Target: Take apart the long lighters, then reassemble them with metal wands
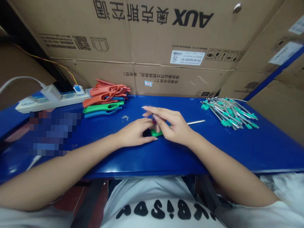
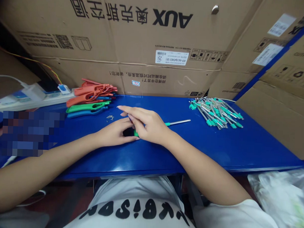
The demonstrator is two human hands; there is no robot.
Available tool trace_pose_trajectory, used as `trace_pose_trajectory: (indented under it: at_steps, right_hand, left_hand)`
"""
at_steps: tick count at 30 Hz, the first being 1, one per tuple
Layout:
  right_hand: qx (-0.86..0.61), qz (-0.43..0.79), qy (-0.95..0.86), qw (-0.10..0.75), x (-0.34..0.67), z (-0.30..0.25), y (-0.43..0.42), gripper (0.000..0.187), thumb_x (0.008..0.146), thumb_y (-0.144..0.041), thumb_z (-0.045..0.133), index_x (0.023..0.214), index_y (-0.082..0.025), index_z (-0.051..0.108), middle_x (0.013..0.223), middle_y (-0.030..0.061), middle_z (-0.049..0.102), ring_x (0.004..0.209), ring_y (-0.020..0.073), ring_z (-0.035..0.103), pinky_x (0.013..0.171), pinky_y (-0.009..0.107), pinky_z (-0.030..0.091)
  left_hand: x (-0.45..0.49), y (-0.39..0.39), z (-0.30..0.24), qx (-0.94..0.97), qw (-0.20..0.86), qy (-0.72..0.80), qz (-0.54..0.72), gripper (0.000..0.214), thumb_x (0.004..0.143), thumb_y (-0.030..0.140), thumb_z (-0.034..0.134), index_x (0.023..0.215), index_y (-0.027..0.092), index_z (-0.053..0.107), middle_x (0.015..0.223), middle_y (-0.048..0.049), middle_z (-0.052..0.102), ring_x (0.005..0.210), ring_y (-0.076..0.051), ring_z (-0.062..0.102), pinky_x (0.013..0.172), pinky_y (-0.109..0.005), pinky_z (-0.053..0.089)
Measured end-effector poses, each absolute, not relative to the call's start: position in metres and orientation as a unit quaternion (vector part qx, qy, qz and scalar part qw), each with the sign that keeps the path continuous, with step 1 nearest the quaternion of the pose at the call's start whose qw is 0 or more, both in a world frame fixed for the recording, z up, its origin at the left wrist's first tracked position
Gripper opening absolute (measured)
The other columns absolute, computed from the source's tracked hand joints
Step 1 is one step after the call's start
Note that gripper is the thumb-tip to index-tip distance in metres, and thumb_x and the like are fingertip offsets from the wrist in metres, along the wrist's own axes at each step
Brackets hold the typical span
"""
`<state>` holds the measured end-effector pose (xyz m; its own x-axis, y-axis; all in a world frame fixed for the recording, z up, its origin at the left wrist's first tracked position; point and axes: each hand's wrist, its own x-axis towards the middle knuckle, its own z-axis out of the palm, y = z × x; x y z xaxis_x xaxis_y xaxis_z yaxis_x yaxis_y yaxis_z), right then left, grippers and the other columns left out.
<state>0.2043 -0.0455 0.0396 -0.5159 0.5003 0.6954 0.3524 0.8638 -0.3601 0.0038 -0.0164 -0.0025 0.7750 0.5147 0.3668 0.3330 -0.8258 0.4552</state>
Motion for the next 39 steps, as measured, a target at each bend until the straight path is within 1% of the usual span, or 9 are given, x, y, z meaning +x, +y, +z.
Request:
trace_pose_trajectory:
  at_steps: [5, 8, 12, 14, 16, 18, 21, 33, 39]
  right_hand:
    - [-0.281, 0.034, -0.844, 0.457, 0.203, 0.040, -0.043, 0.024, 0.101, -0.027, 0.052, 0.111, -0.021, 0.073, 0.099, 0.0051, 0.077, 0.082, 0.0148, 0.071, 0.080, 0.027, 0.056]
    - [-0.297, 0.006, -0.842, 0.450, 0.205, 0.041, -0.042, 0.022, 0.100, -0.032, 0.055, 0.105, -0.021, 0.074, 0.095, 0.0041, 0.077, 0.078, 0.0139, 0.069, 0.072, 0.025, 0.055]
    - [-0.301, -0.017, -0.854, 0.424, 0.208, 0.041, -0.042, 0.027, 0.102, -0.029, 0.050, 0.117, -0.020, 0.070, 0.105, 0.0063, 0.076, 0.090, 0.0161, 0.071, 0.077, 0.026, 0.056]
    - [-0.278, 0.010, -0.869, 0.409, 0.210, 0.042, -0.042, 0.034, 0.103, -0.023, 0.042, 0.129, -0.020, 0.064, 0.118, 0.0081, 0.073, 0.102, 0.0171, 0.069, 0.085, 0.029, 0.056]
    - [-0.245, 0.058, -0.882, 0.399, 0.211, 0.043, -0.041, 0.039, 0.103, -0.019, 0.037, 0.133, -0.021, 0.060, 0.121, 0.0077, 0.071, 0.104, 0.0160, 0.068, 0.088, 0.030, 0.056]
    - [-0.226, 0.086, -0.883, 0.403, 0.212, 0.044, -0.040, 0.036, 0.102, -0.019, 0.038, 0.129, -0.022, 0.063, 0.111, 0.0061, 0.074, 0.096, 0.0147, 0.070, 0.086, 0.028, 0.057]
    - [-0.235, 0.067, -0.877, 0.413, 0.213, 0.045, -0.040, 0.028, 0.101, -0.020, 0.045, 0.117, -0.021, 0.069, 0.100, 0.0054, 0.075, 0.088, 0.0148, 0.070, 0.084, 0.028, 0.056]
    - [-0.280, -0.014, -0.873, 0.398, 0.215, 0.051, -0.042, 0.023, 0.101, -0.025, 0.050, 0.104, -0.019, 0.072, 0.091, 0.0038, 0.076, 0.079, 0.0132, 0.069, 0.070, 0.023, 0.050]
    - [-0.302, -0.029, -0.872, 0.385, 0.211, 0.047, -0.044, 0.026, 0.103, -0.027, 0.048, 0.110, -0.018, 0.071, 0.100, 0.0058, 0.077, 0.083, 0.0144, 0.070, 0.074, 0.025, 0.052]
  left_hand:
    - [0.007, -0.018, -0.006, 0.918, 0.165, 0.260, 0.249, 0.027, 0.086, 0.042, 0.071, 0.093, 0.018, 0.062, 0.094, -0.0065, 0.068, 0.089, -0.024, 0.065, 0.083, -0.039, 0.054]
    - [0.009, -0.019, -0.006, 0.916, 0.162, 0.268, 0.249, 0.029, 0.086, 0.044, 0.072, 0.096, 0.019, 0.062, 0.094, -0.0065, 0.068, 0.088, -0.024, 0.064, 0.082, -0.039, 0.053]
    - [0.010, -0.019, -0.006, 0.916, 0.162, 0.271, 0.249, 0.030, 0.087, 0.044, 0.071, 0.099, 0.018, 0.062, 0.095, -0.0065, 0.067, 0.088, -0.024, 0.064, 0.083, -0.039, 0.053]
    - [0.010, -0.019, -0.007, 0.916, 0.160, 0.269, 0.250, 0.029, 0.087, 0.044, 0.071, 0.096, 0.018, 0.061, 0.096, -0.0070, 0.066, 0.089, -0.024, 0.063, 0.083, -0.039, 0.053]
    - [0.010, -0.019, -0.007, 0.916, 0.157, 0.269, 0.255, 0.029, 0.087, 0.044, 0.071, 0.092, 0.018, 0.060, 0.094, -0.0070, 0.065, 0.089, -0.024, 0.063, 0.083, -0.039, 0.053]
    - [0.010, -0.019, -0.008, 0.914, 0.155, 0.273, 0.258, 0.030, 0.086, 0.046, 0.071, 0.090, 0.018, 0.059, 0.093, -0.0067, 0.065, 0.088, -0.024, 0.063, 0.082, -0.039, 0.053]
    - [0.010, -0.019, -0.009, 0.912, 0.152, 0.284, 0.255, 0.032, 0.085, 0.046, 0.072, 0.090, 0.018, 0.059, 0.092, -0.0064, 0.065, 0.085, -0.024, 0.063, 0.079, -0.039, 0.053]
    - [0.012, -0.021, -0.007, 0.910, 0.156, 0.283, 0.259, 0.025, 0.085, 0.038, 0.072, 0.091, 0.018, 0.060, 0.095, -0.0050, 0.066, 0.088, -0.022, 0.063, 0.082, -0.036, 0.052]
    - [0.014, -0.024, -0.006, 0.907, 0.156, 0.296, 0.256, 0.022, 0.085, 0.035, 0.071, 0.093, 0.018, 0.060, 0.095, -0.0054, 0.066, 0.088, -0.022, 0.063, 0.082, -0.036, 0.052]
